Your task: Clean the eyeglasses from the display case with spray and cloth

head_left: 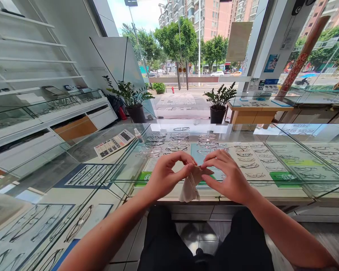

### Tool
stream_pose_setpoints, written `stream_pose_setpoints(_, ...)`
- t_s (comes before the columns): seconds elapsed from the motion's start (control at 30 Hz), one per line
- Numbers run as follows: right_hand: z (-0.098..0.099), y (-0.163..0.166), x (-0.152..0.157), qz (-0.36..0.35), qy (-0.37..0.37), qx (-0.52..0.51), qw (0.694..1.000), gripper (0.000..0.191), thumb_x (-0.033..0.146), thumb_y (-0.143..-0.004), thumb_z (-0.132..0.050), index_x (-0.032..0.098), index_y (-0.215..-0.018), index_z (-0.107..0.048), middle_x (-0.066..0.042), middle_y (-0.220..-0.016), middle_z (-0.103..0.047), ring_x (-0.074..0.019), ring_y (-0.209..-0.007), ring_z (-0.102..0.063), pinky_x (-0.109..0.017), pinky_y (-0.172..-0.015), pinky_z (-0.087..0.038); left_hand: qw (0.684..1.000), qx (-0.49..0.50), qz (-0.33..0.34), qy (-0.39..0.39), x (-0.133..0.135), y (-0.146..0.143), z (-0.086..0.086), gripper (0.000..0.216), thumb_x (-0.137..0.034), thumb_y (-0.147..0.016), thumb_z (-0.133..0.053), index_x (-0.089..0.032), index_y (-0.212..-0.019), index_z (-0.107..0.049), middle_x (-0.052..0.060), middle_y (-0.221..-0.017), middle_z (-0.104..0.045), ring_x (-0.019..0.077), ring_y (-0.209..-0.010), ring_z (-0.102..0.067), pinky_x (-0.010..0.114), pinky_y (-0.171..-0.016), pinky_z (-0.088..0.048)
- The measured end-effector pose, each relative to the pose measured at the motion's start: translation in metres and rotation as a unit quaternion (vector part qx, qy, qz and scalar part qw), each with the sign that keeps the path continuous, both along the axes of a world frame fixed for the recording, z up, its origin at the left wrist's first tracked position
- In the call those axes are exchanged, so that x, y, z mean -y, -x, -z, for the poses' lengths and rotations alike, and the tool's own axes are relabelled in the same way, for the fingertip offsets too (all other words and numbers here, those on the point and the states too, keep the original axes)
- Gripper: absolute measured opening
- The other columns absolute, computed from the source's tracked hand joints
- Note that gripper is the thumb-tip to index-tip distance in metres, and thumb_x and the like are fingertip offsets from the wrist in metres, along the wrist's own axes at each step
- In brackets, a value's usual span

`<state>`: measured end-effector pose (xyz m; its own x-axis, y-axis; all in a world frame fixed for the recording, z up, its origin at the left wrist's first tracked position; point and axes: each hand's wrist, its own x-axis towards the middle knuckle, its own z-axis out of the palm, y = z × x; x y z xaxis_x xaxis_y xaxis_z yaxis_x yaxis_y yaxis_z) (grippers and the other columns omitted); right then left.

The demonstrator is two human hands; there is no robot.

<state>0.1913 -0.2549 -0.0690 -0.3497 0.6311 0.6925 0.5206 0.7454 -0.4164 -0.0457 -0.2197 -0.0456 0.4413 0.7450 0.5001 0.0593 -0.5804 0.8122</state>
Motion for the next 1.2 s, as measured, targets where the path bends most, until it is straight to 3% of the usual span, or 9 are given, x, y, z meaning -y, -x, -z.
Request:
stream_pose_setpoints(0.13,0.001,0.002,0.000,-0.036,0.007,-0.004,0.999,0.016,0.021,-0.096,-0.075,0.028,-0.110,-0.072,-0.006,-0.113,-0.070,-0.0249,-0.103,-0.065,-0.044,-0.094,-0.049,1.000,0.000,0.008,0.007,0.001,0.000,-0.001,0.021,-0.035,-0.101,-0.073,-0.019,-0.087,-0.074,0.007,-0.090,-0.076,0.0197,-0.088,-0.070,0.032,-0.083,-0.054)
stream_pose_setpoints(0.27,0.000,0.003,0.000,-0.005,-0.010,0.035,0.999,0.008,0.019,-0.096,-0.073,0.026,-0.099,-0.070,-0.007,-0.115,-0.072,-0.0257,-0.102,-0.063,-0.045,-0.093,-0.046,1.000,0.007,0.015,0.018,0.000,0.002,0.001,0.022,-0.036,-0.101,-0.074,-0.019,-0.087,-0.073,0.007,-0.090,-0.077,0.0200,-0.089,-0.070,0.032,-0.083,-0.054)
stream_pose_setpoints(0.37,-0.002,0.002,0.001,-0.001,-0.006,0.065,0.998,0.012,0.018,-0.096,-0.069,0.024,-0.088,-0.063,-0.006,-0.103,-0.074,-0.0240,-0.093,-0.061,-0.043,-0.087,-0.044,1.000,0.012,-0.012,0.015,-0.002,0.003,0.004,0.024,-0.039,-0.099,-0.075,-0.019,-0.087,-0.074,0.008,-0.090,-0.076,0.0210,-0.090,-0.070,0.032,-0.083,-0.054)
stream_pose_setpoints(0.57,-0.004,-0.006,0.004,0.003,0.067,0.036,0.997,0.014,0.020,-0.099,-0.061,0.024,-0.086,-0.059,-0.002,-0.083,-0.069,-0.0195,-0.078,-0.060,-0.037,-0.078,-0.046,0.996,0.077,-0.038,0.027,-0.006,0.002,0.017,0.029,-0.045,-0.096,-0.079,-0.019,-0.085,-0.074,0.007,-0.090,-0.076,0.0195,-0.089,-0.070,0.031,-0.083,-0.056)
stream_pose_setpoints(0.83,-0.006,-0.008,0.007,0.054,0.114,0.015,0.992,0.020,0.018,-0.094,-0.060,0.023,-0.077,-0.053,0.003,-0.072,-0.060,-0.0148,-0.068,-0.053,-0.030,-0.067,-0.039,0.971,0.157,-0.096,0.152,-0.005,-0.011,0.056,0.036,-0.053,-0.086,-0.087,-0.018,-0.091,-0.080,0.010,-0.100,-0.082,0.0215,-0.092,-0.074,0.033,-0.085,-0.060)
stream_pose_setpoints(1.0,-0.014,-0.007,0.007,0.089,0.135,0.052,0.985,0.019,0.018,-0.091,-0.059,0.024,-0.074,-0.053,0.003,-0.069,-0.060,-0.0150,-0.064,-0.051,-0.030,-0.065,-0.038,0.958,0.189,-0.065,0.205,0.002,-0.023,0.082,0.039,-0.053,-0.085,-0.088,-0.019,-0.100,-0.082,0.012,-0.111,-0.083,0.0258,-0.104,-0.076,0.038,-0.094,-0.061)
stream_pose_setpoints(1.2,-0.022,-0.009,0.008,0.119,0.141,0.095,0.978,0.020,0.021,-0.090,-0.058,0.024,-0.072,-0.052,0.002,-0.067,-0.059,-0.0157,-0.064,-0.051,-0.030,-0.063,-0.037,0.956,0.241,-0.007,0.164,0.012,-0.037,0.105,0.055,-0.060,-0.072,-0.096,-0.021,-0.107,-0.080,0.016,-0.122,-0.080,0.0330,-0.121,-0.073,0.043,-0.106,-0.057)
